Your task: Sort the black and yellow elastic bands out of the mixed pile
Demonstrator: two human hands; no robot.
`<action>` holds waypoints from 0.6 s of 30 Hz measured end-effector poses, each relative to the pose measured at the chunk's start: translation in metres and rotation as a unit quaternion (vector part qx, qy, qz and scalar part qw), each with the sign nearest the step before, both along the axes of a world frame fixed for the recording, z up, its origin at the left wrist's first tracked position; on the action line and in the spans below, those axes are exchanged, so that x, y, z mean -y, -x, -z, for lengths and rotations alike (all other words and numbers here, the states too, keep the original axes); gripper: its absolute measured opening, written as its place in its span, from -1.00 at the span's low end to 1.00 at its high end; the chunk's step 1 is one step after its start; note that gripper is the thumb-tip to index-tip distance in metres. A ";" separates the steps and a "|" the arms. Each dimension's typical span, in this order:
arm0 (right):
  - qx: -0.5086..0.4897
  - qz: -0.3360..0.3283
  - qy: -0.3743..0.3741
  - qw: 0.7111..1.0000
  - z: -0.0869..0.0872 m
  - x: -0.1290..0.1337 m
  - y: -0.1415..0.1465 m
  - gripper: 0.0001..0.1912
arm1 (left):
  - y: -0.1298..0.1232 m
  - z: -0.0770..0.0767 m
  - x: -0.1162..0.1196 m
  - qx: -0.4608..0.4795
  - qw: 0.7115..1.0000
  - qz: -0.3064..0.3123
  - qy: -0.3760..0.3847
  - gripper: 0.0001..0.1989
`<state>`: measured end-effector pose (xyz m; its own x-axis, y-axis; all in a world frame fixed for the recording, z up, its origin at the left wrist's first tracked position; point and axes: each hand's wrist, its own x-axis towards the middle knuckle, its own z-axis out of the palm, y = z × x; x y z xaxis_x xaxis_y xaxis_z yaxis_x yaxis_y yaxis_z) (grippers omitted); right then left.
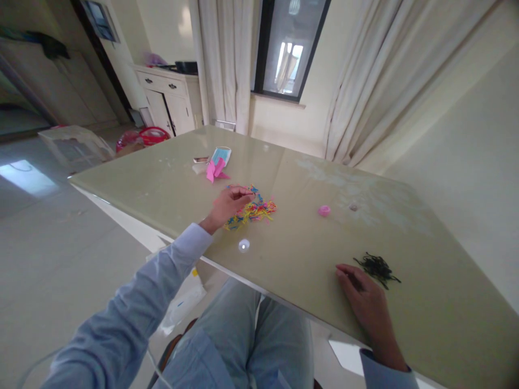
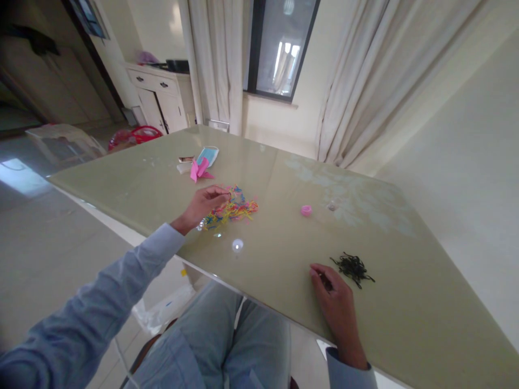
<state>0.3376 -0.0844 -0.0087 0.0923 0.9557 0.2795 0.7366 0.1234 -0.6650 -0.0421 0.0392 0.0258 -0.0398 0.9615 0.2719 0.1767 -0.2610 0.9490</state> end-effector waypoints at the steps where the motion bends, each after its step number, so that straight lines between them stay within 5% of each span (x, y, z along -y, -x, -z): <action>1: -0.002 0.000 0.001 1.000 0.000 0.000 0.000 -0.61 | -0.010 -0.001 0.010 0.060 0.998 0.021 0.015 -0.70; 9: -0.038 -0.007 0.003 0.999 0.000 0.004 0.004 -0.65 | -0.071 -0.016 0.067 0.318 0.933 0.136 0.095 -0.75; 18: -0.045 -0.019 -0.020 0.999 -0.003 0.005 0.009 -0.72 | -0.120 -0.022 0.084 0.264 0.942 0.172 0.115 -0.72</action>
<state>0.3285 -0.0893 -0.0054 0.0827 0.9473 0.3095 0.6681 0.1777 -0.7226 0.0775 -0.0451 0.0474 0.2140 0.9731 0.0855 -0.3938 0.0058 0.9192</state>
